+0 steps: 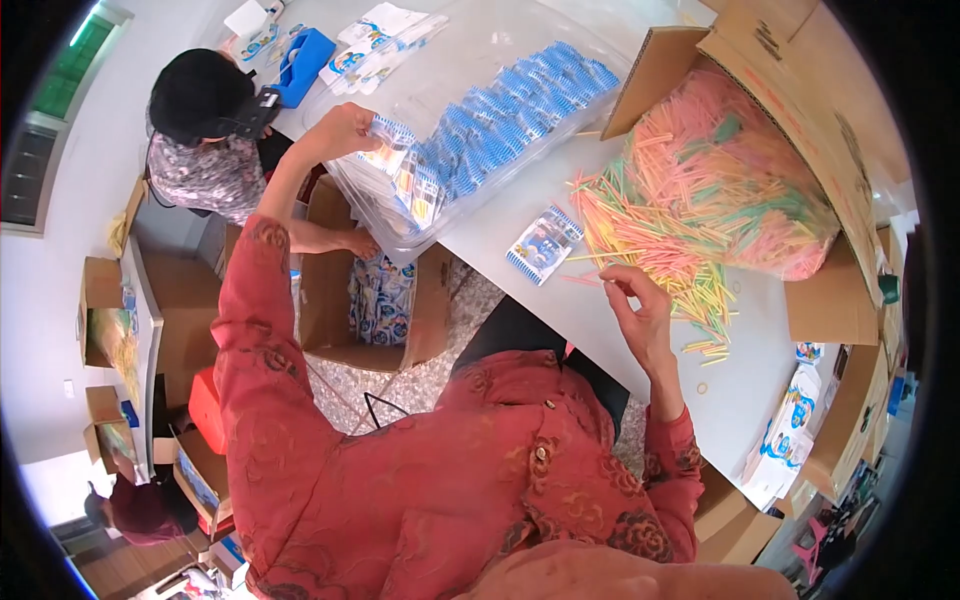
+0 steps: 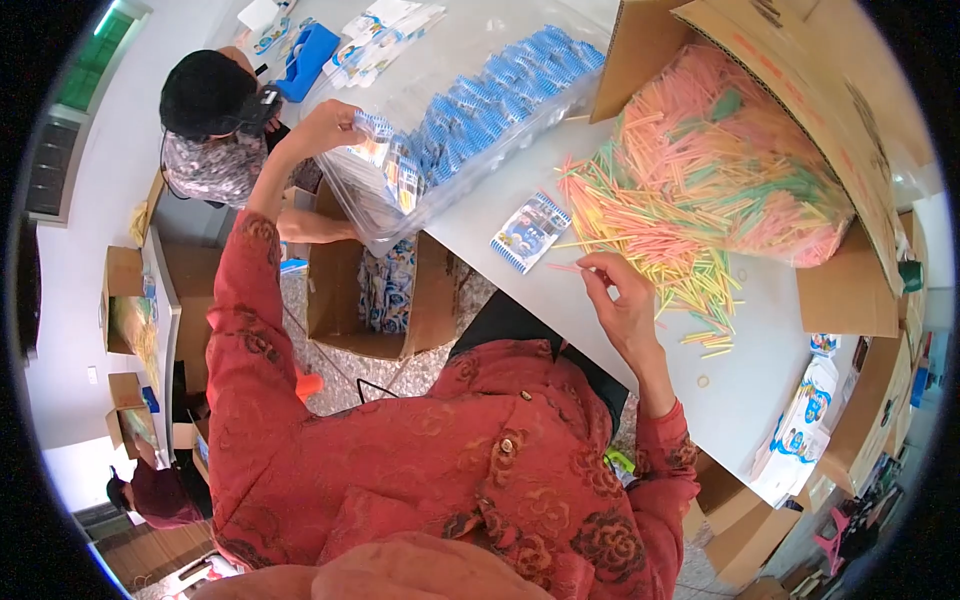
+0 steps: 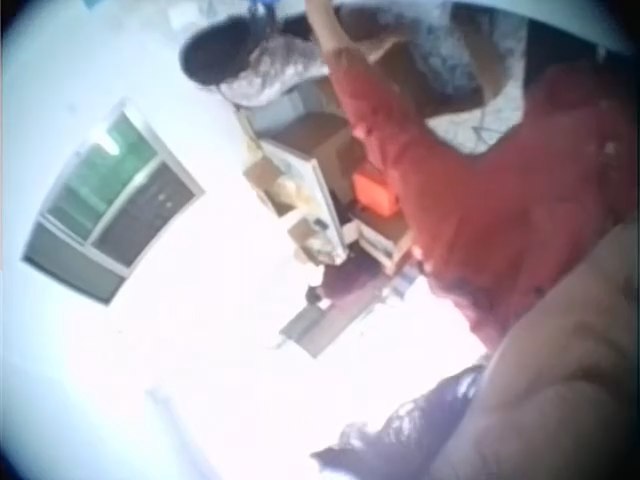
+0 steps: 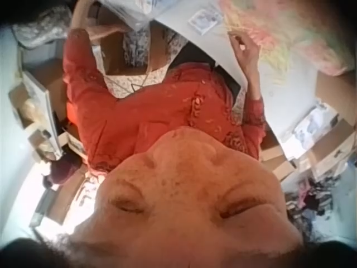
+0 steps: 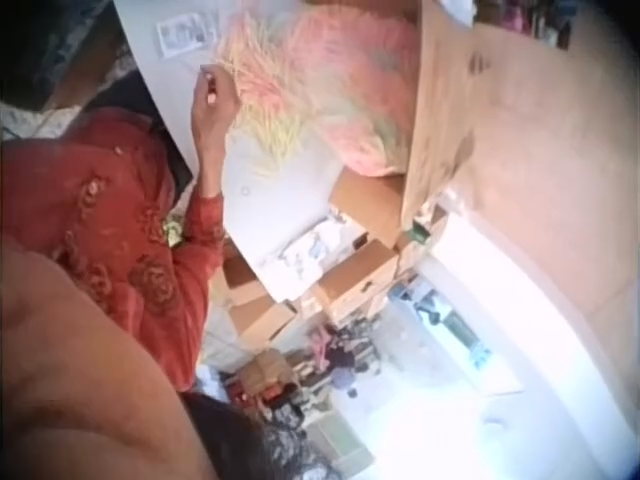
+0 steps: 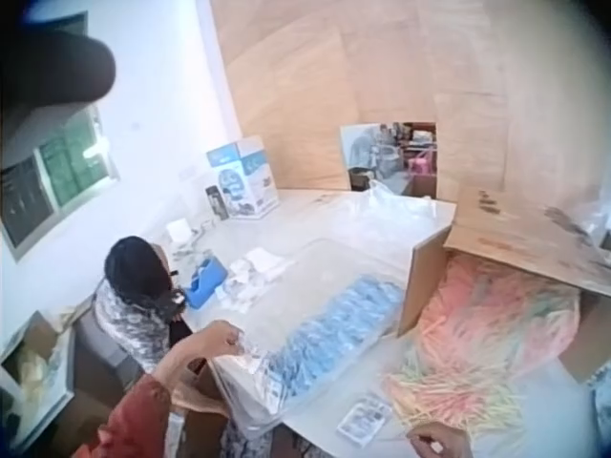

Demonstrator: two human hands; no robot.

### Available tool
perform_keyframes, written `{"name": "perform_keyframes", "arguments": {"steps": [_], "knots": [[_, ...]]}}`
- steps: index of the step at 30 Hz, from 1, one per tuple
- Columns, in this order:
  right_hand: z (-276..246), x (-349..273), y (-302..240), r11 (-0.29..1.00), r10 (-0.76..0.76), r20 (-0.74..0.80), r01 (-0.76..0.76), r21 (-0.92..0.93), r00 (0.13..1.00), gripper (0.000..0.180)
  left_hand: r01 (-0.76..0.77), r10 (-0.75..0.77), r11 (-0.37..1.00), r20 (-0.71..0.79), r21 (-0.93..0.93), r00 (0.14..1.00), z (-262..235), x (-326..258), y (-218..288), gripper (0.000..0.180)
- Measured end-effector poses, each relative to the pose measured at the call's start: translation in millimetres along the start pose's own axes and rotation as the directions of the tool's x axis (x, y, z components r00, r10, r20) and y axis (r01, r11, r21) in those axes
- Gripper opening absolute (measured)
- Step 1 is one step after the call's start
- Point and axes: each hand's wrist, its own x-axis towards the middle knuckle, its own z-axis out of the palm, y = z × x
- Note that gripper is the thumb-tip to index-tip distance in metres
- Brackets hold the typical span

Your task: The recorder is counting out and packaging colorful rubber bands into small plastic bags at a workstation.

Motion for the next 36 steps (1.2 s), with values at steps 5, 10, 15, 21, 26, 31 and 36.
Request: {"name": "perform_keyframes", "arguments": {"steps": [5, 10, 15, 21, 26, 31, 36], "knots": [[-6, -13, 11, 0.997, 0.076, 0.023, -0.076, -0.023, 0.997, 0.011, -0.024, 0.017, 1.000, 0.331, 0.016, 0.944, 9, 18, -27, 0.031], [-4, -14, 16, 0.994, 0.102, 0.041, -0.101, -0.034, 0.994, 0.011, -0.051, -0.010, 0.991, 0.440, 0.125, 0.898, 40, 32, -30, 0.040], [2, -14, 17, 0.995, 0.088, 0.027, -0.086, -0.048, 0.996, 0.010, 0.130, -0.252, 0.947, 0.430, 0.292, 0.867, 46, 32, -12, 0.046], [-3, -15, 18, 0.992, 0.094, 0.034, -0.091, -0.082, 0.995, 0.009, 0.020, -0.163, 0.935, 0.378, 0.354, 0.911, 36, 31, -16, 0.072], [-3, -17, 22, 0.994, 0.089, 0.019, -0.087, -0.071, 0.996, 0.009, 0.001, -0.053, 0.988, 0.335, 0.153, 0.941, 49, 35, -34, 0.077], [0, -22, 27, 0.994, 0.092, 0.006, -0.091, -0.064, 0.996, 0.009, 0.164, -0.263, 0.947, 0.373, 0.276, 0.890, 69, 34, 23, 0.078], [2, -20, 25, 0.990, 0.062, 0.005, -0.061, -0.130, 0.998, 0.010, 0.062, -0.133, 0.974, 0.326, 0.219, 0.936, 56, 39, 1, 0.074]]}}
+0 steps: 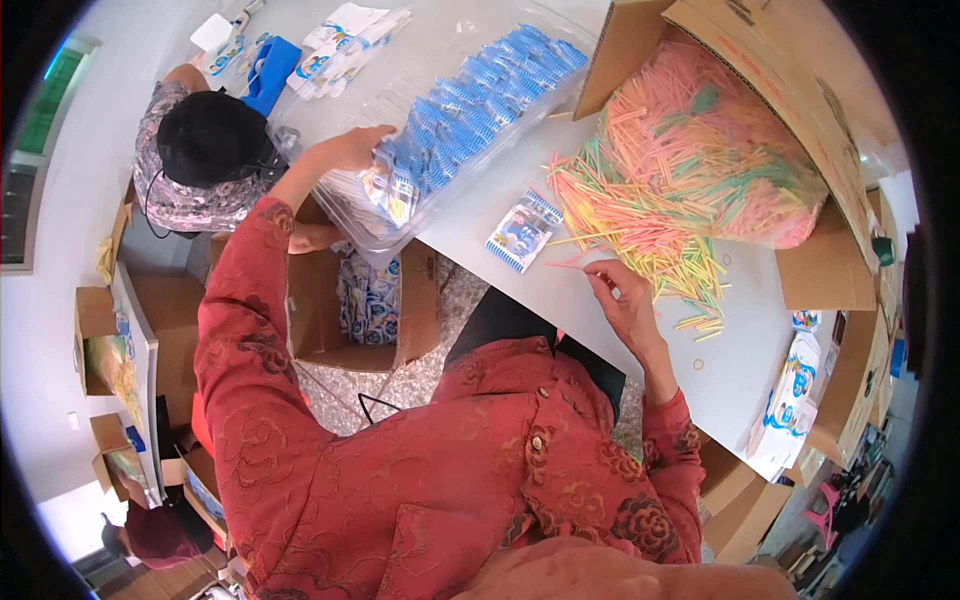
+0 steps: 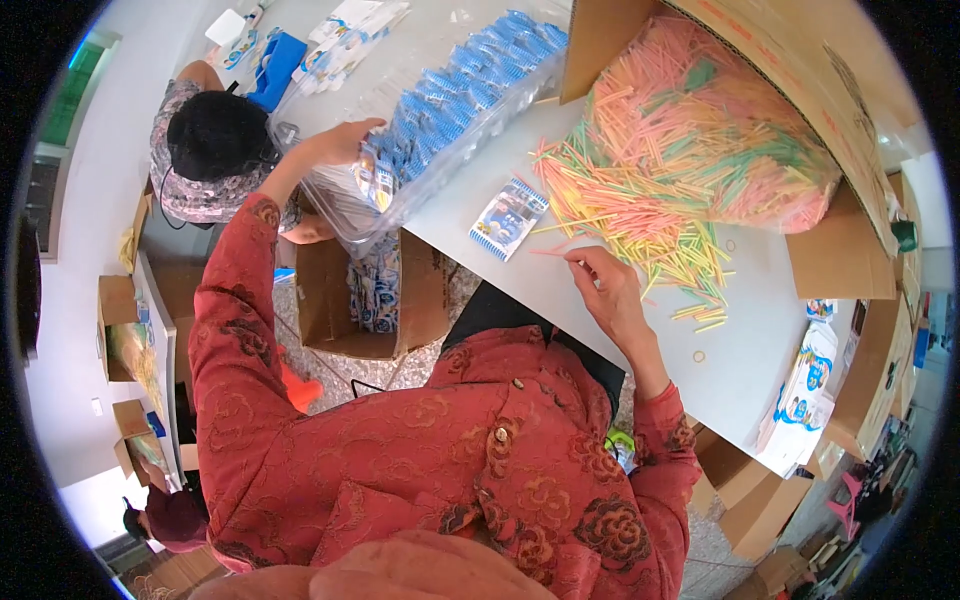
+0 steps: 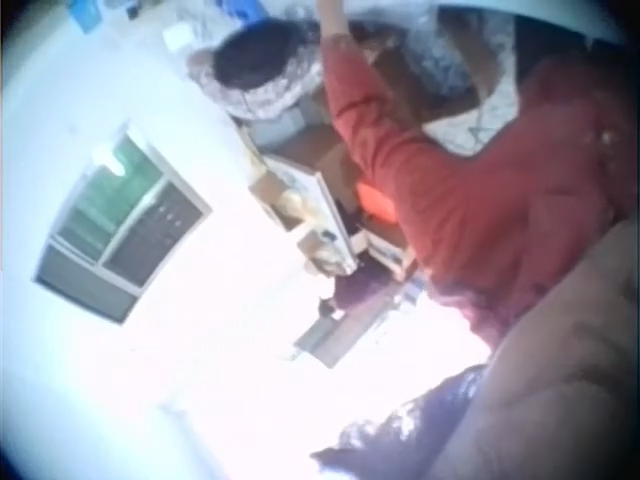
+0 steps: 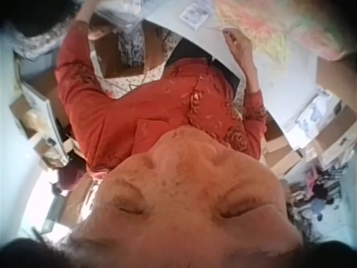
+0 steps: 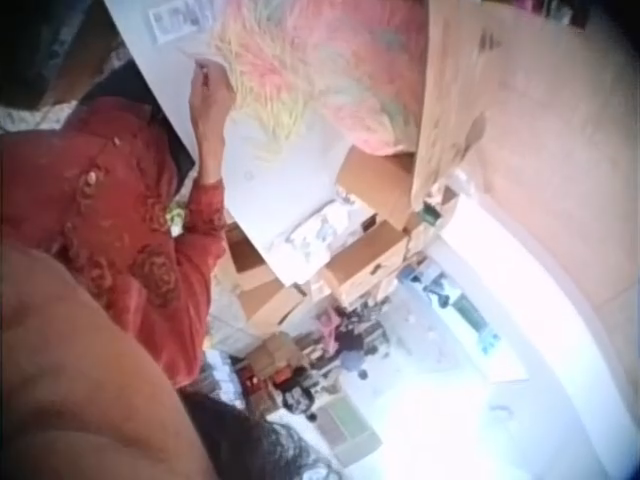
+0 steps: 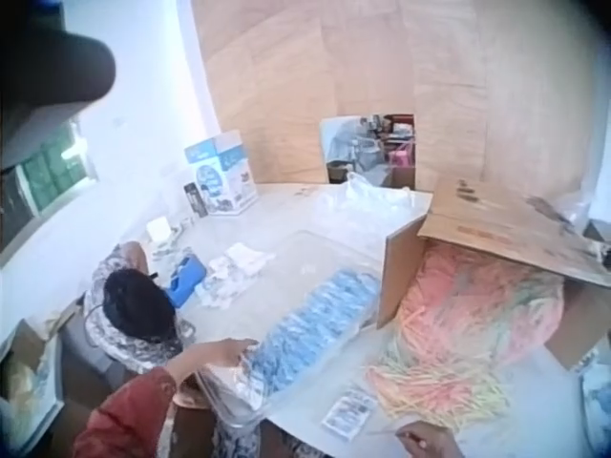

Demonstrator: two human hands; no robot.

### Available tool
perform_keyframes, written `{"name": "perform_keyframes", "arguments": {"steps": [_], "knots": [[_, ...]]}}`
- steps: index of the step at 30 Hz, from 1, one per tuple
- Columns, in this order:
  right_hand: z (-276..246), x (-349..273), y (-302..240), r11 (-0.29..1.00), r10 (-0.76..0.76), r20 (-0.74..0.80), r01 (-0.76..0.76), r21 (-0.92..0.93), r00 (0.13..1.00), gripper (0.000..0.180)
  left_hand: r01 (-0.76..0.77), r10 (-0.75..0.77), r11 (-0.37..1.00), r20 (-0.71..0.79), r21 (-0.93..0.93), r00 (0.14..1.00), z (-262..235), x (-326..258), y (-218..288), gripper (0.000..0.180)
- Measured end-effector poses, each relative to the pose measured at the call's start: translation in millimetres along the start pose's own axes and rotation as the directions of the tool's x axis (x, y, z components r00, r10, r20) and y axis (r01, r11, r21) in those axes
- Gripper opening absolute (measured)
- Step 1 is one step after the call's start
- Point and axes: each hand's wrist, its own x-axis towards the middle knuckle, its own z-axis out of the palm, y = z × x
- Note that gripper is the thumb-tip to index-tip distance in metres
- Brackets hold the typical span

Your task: The recorder is counting out and packaging colorful rubber bands into small plastic bags at a workstation.

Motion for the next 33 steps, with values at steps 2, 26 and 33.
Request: {"name": "perform_keyframes", "arguments": {"steps": [2, 26, 33], "knots": [[0, 2, -1, 1.000, -0.012, -0.003, 0.012, -0.014, 1.000, 0.010, -0.074, 0.074, 0.997, -0.050, 0.004, 0.996, -8, 4, -23, 0.067], [72, 69, 25, 0.842, -0.249, -0.118, 0.154, -0.517, 0.961, 0.037, -0.135, -0.013, 0.976, -0.671, -0.168, 0.741, 164, -7, 199, 0.057], [72, 69, 24, 0.848, -0.292, -0.156, 0.180, -0.498, 0.944, 0.039, -0.109, -0.070, 0.971, -0.688, -0.213, 0.722, 169, -5, 199, 0.061]]}}
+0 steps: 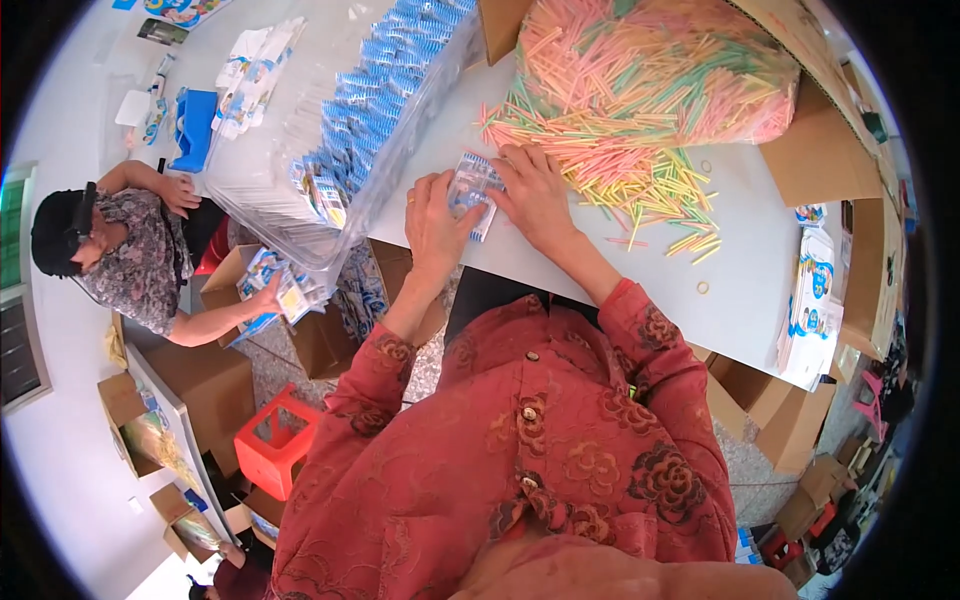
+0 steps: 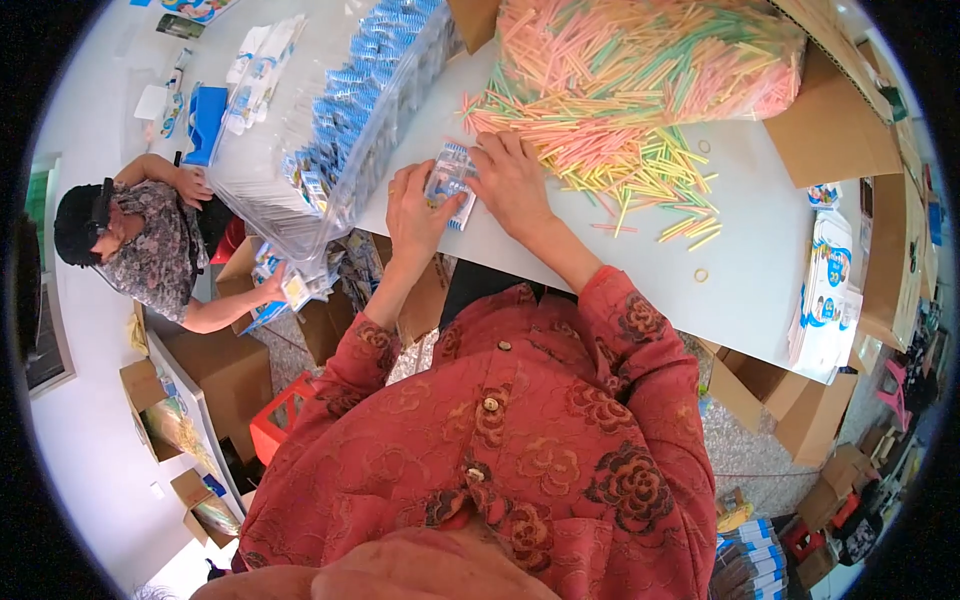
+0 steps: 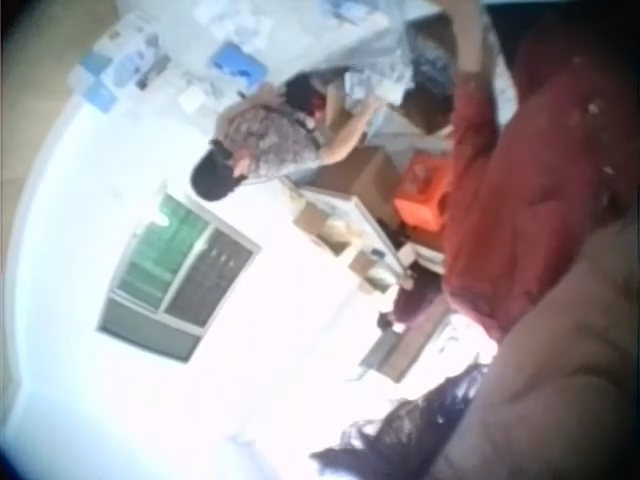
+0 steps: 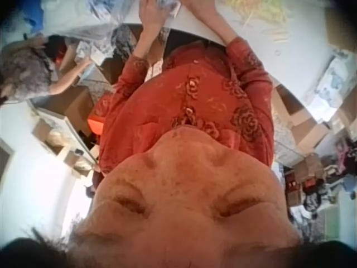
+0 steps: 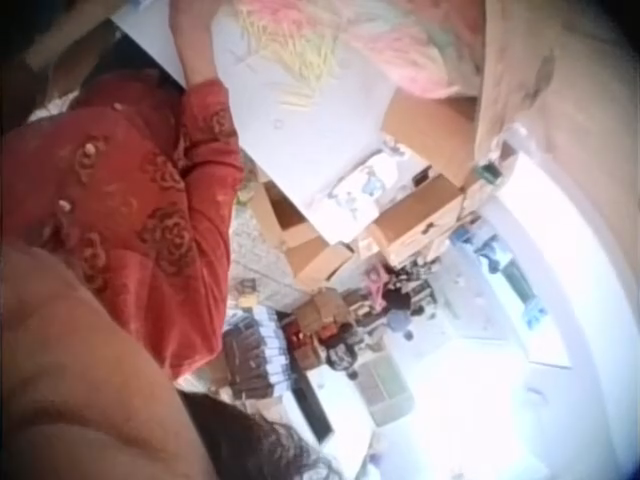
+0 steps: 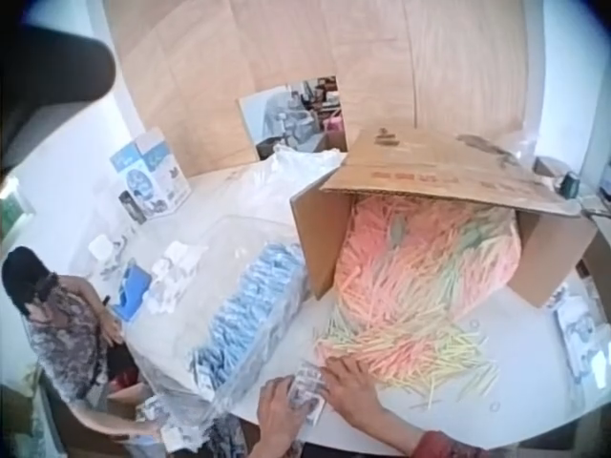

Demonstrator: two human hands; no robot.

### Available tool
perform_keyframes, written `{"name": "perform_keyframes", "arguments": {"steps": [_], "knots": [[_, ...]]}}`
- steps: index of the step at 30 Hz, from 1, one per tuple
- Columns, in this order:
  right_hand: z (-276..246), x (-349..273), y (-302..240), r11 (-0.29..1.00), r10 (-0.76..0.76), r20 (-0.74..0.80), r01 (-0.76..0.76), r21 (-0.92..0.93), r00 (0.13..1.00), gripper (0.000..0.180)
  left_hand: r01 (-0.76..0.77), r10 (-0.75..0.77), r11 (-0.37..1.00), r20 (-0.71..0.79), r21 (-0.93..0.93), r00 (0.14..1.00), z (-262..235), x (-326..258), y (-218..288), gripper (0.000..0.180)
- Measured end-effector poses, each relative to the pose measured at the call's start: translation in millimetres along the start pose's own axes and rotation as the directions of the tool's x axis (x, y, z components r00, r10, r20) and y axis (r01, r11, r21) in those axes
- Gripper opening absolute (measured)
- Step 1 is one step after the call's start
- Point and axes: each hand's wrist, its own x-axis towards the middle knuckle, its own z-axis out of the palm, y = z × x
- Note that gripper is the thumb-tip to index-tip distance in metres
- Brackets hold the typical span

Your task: The recorder is counting out and packaging colorful rubber bands into small plastic bags at a workstation.

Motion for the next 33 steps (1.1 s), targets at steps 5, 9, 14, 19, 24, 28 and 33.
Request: {"name": "perform_keyframes", "arguments": {"steps": [5, 9, 14, 19, 24, 28, 33], "knots": [[5, 0, 6, 0.992, 0.037, -0.098, -0.025, 0.125, 0.995, 0.030, -0.037, 0.035, 0.999, -0.058, -0.028, 0.998, 3, -3, -1, 0.063], [4, 4, 4, 0.966, 0.097, -0.044, -0.084, 0.243, 0.994, 0.020, -0.041, 0.037, 0.998, -0.081, -0.042, 0.996, 4, -4, -2, 0.064], [-1, 8, 3, 0.979, 0.088, -0.008, -0.085, 0.185, 0.996, 0.014, 0.045, -0.053, 0.991, -0.061, -0.126, 0.997, 5, -4, -3, 0.065], [-6, 3, -2, 0.976, 0.052, -0.106, -0.028, 0.216, 0.993, 0.009, 0.083, -0.104, 0.963, -0.072, -0.257, 0.992, 5, 1, -9, 0.055], [-6, 1, -2, 0.969, 0.061, -0.164, -0.020, 0.246, 0.985, 0.007, -0.034, 0.000, 0.943, -0.101, -0.332, 0.995, 7, 10, -28, 0.031], [-1, -1, -1, 0.955, 0.114, -0.209, -0.049, 0.294, 0.971, 0.013, 0.110, -0.123, 0.840, 0.013, -0.532, 0.992, 4, 16, -23, 0.020], [-1, -3, -2, 0.945, 0.157, -0.175, -0.096, 0.313, 0.972, 0.019, 0.272, -0.223, 0.716, 0.159, -0.643, 0.962, -2, 18, -31, 0.020]]}}
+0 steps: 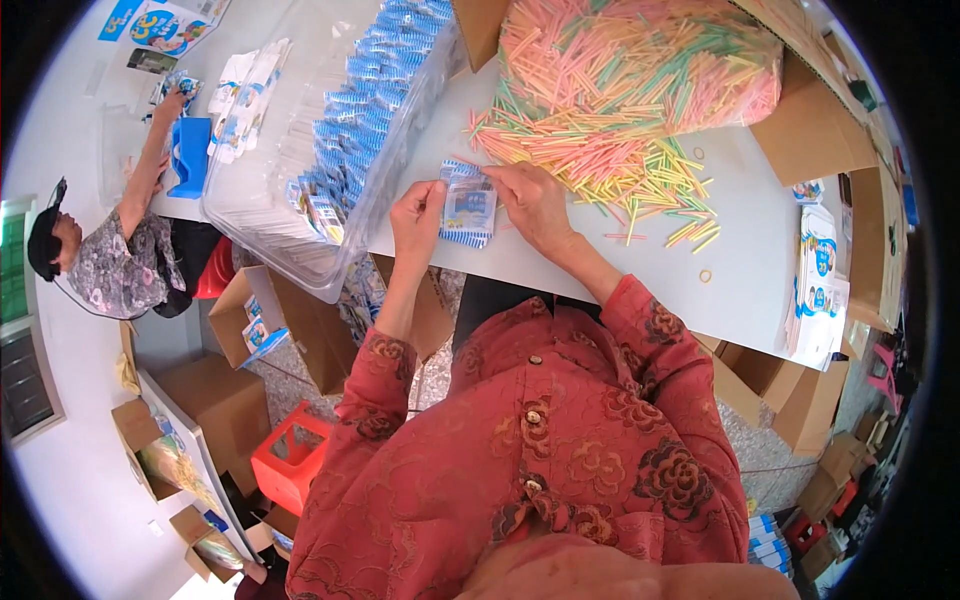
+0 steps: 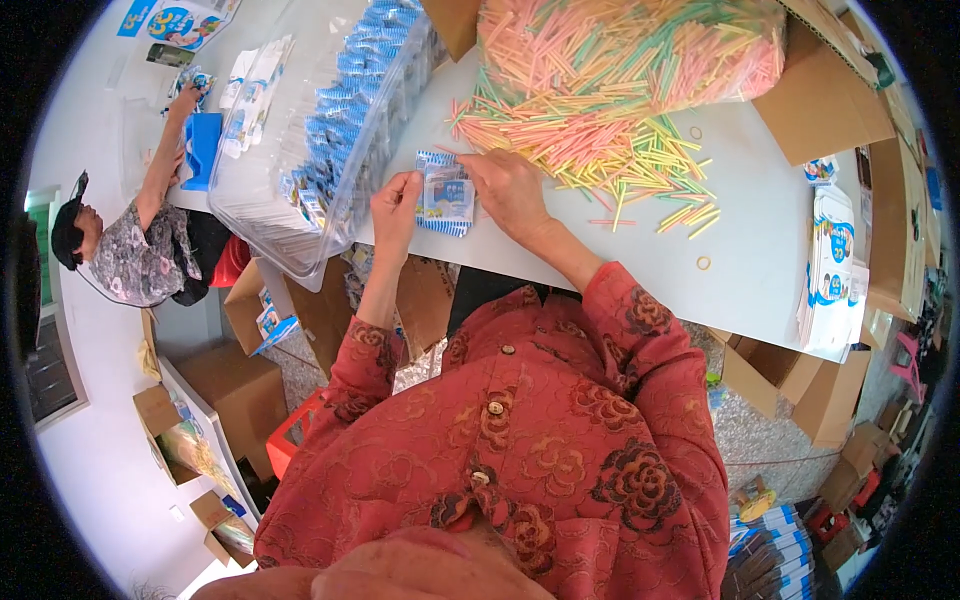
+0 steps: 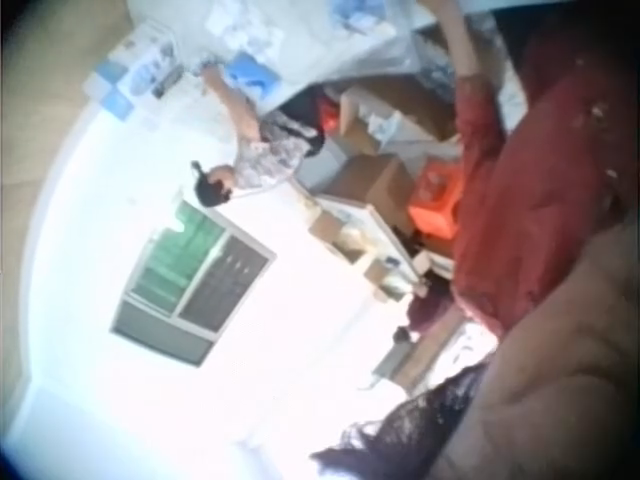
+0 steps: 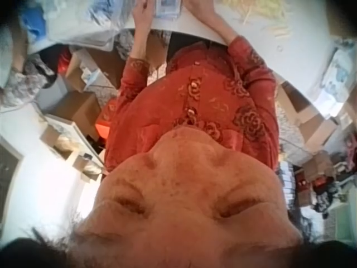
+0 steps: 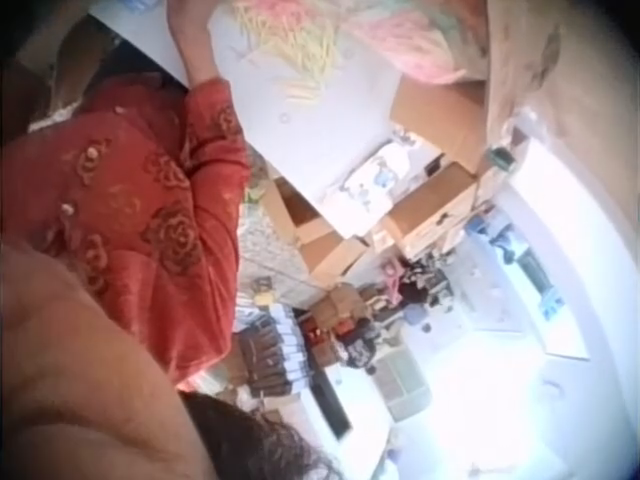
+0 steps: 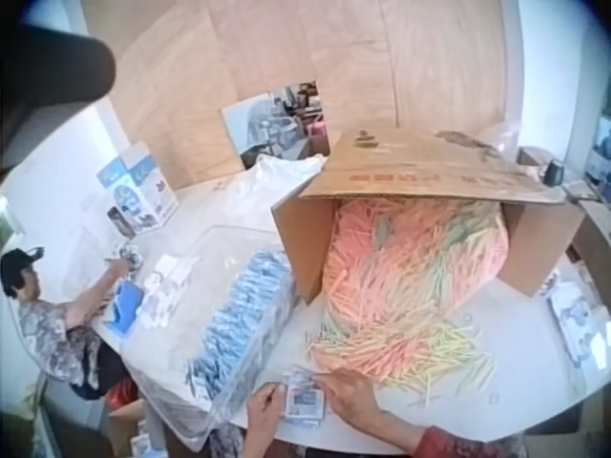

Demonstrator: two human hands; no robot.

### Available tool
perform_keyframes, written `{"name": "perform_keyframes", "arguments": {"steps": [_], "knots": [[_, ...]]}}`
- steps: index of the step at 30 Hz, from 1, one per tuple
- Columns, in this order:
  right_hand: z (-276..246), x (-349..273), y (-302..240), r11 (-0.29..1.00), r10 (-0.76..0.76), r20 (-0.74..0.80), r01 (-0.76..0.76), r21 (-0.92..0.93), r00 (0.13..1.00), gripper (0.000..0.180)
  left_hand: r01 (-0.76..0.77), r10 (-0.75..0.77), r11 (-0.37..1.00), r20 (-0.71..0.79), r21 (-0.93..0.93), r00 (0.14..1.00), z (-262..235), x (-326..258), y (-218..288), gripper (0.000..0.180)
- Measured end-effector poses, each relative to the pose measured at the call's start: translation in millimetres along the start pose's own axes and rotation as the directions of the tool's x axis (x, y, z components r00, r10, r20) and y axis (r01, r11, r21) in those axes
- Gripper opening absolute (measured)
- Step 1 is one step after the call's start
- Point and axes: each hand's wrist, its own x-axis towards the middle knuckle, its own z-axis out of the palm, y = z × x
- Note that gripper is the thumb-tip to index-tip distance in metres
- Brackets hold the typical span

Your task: The recorder is counting out and packaging colorful rubber bands into small plastic bags at a workstation.

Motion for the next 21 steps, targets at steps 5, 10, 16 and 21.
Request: {"name": "perform_keyframes", "arguments": {"steps": [5, 10, 16, 21], "knots": [[-3, -2, -1, 0.998, -0.005, 0.007, 0.006, -0.058, 1.000, 0.022, -0.017, 0.018, 1.000, 0.044, -0.017, 0.999, 0, 3, -3, 0.019], [-14, -6, 0, 0.995, 0.063, -0.032, -0.065, -0.079, 0.998, 0.022, -0.214, 0.221, 0.906, 0.022, 0.365, 0.975, 1, 5, 0, 0.015], [-43, -6, -5, 0.949, 0.206, 0.059, -0.214, 0.231, 0.977, 0.017, -0.521, 0.614, 0.725, -0.082, 0.451, 0.785, 23, 0, 45, 0.015], [-67, -2, -16, 0.882, 0.247, 0.210, -0.309, 0.355, 0.946, 0.016, -0.082, 0.084, 0.996, 0.324, -0.019, 0.942, 25, -13, 39, 0.014]]}}
